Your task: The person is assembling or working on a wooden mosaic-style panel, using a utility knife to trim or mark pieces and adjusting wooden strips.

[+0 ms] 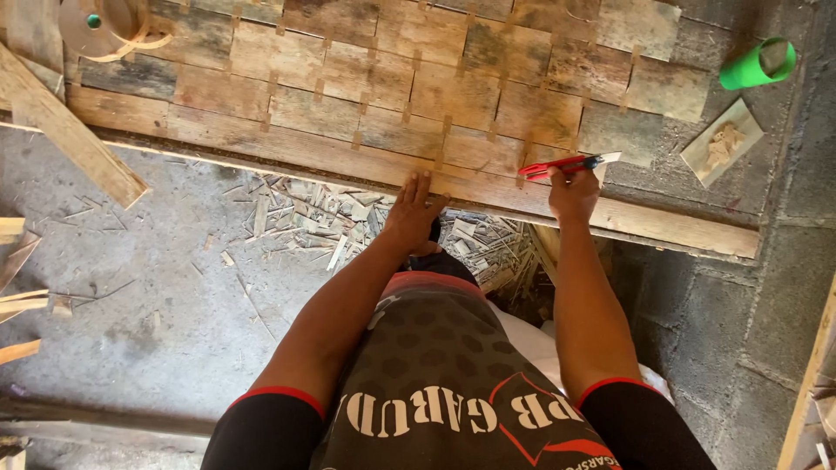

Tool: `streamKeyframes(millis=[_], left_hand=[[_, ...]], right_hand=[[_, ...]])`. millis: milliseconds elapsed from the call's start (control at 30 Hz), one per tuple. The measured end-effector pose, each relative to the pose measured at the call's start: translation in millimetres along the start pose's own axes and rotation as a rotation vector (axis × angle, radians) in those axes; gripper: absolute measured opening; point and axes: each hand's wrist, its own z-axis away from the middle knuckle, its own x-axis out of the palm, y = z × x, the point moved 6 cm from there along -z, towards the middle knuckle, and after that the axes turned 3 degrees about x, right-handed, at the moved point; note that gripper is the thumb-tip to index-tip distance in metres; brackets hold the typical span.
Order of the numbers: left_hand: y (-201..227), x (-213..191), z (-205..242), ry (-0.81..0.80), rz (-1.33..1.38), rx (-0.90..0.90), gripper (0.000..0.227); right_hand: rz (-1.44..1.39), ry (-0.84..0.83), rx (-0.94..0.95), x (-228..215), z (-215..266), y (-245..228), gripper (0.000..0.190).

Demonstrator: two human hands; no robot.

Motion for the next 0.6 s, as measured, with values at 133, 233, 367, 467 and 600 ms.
streamKeyframes(millis=[133, 233, 367, 467, 600], left_hand=[[5.3, -4.8, 5.6, 0.014, -0.06, 0.009, 0.121], [7.5, -1.0, 11.1, -0.037, -0.074, -0.004, 0.126], [7.1, 4.6, 14.2, 0.002, -0.057, 0.011, 0.129], [7.4, 6.8, 16.6, -0.004, -0.03, 0.006, 0.131], [8.7, 4.7, 19.7, -0.019, -0.026, -0.006, 0.133]], right_hand=[[0.014, -0.015, -0.005, 5.0, 6.5, -9.5, 0.022], [0.024, -0.008, -0.006, 8.0, 4.3, -11.0, 0.023], [0.022, -0.035, 0.033, 5.6, 7.3, -15.8, 0.023], [0.056, -0.045, 0.072, -0.3, 16.1, -15.7, 0.023], [0.045, -0.036, 0.028, 0.8, 20.7, -5.4, 0.023]])
